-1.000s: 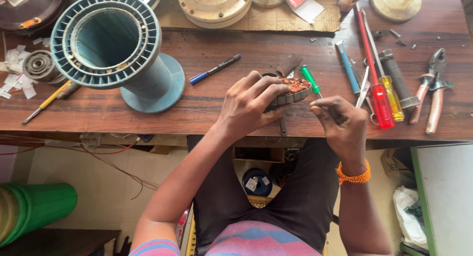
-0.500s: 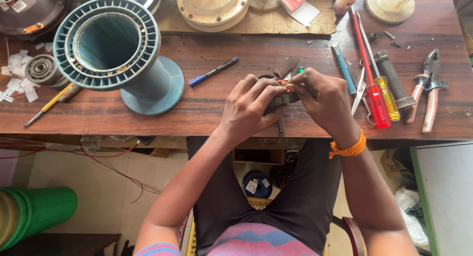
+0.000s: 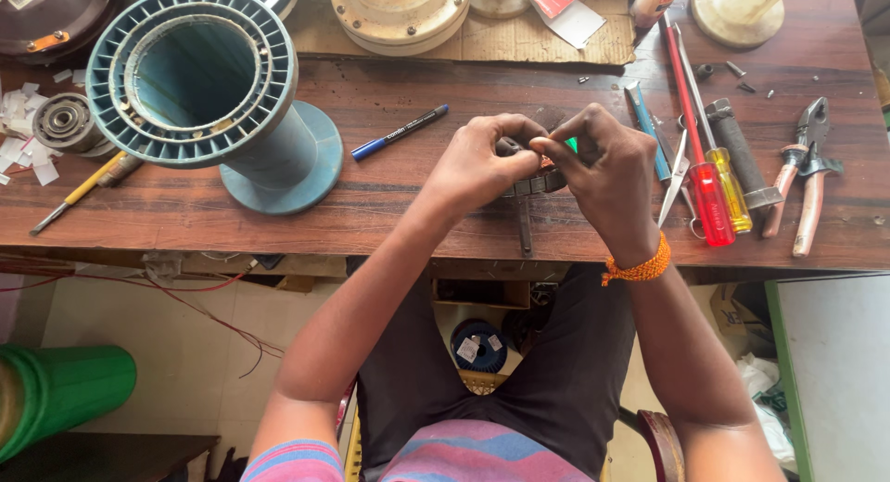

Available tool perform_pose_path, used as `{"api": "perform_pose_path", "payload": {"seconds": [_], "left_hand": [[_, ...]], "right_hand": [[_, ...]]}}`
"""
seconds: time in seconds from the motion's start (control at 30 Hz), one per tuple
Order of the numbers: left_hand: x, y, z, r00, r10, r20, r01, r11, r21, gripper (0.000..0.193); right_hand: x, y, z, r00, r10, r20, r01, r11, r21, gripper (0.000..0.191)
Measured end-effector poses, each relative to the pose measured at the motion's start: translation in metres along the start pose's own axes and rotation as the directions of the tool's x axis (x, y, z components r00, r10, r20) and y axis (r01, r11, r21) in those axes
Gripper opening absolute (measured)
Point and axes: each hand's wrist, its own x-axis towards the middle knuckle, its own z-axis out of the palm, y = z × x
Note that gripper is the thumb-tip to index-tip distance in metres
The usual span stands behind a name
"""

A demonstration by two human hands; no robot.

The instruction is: The person sits at a workbench and works on an electric motor armature, using their fingers to arrange and press copper windings and small components around the armature's slots, turning the part as they work around it. They hold the armature steady with one hand while dressing the windings with the other.

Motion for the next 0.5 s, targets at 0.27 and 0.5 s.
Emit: {"api": "perform_pose_path", "payload": {"seconds": [0.27,0.5], "left_hand": [[-0.005,-0.023,-0.043,0.853,0.457,0.252,-0.455,0.888,-0.067,0.014],[-0.004,-0.008,-0.052,0.816,0.485,0.315,-0.526,0.849,0.056,0.016]], "right_hand": [[-0.036,-0.028,-0.003,0.995,-0.082,0.048,0.083,0.996,-0.032,0.015],[-0.069,-0.020,0.030,0.991,0.136,0.016,-0.137,0.981,0.138,0.011]]}}
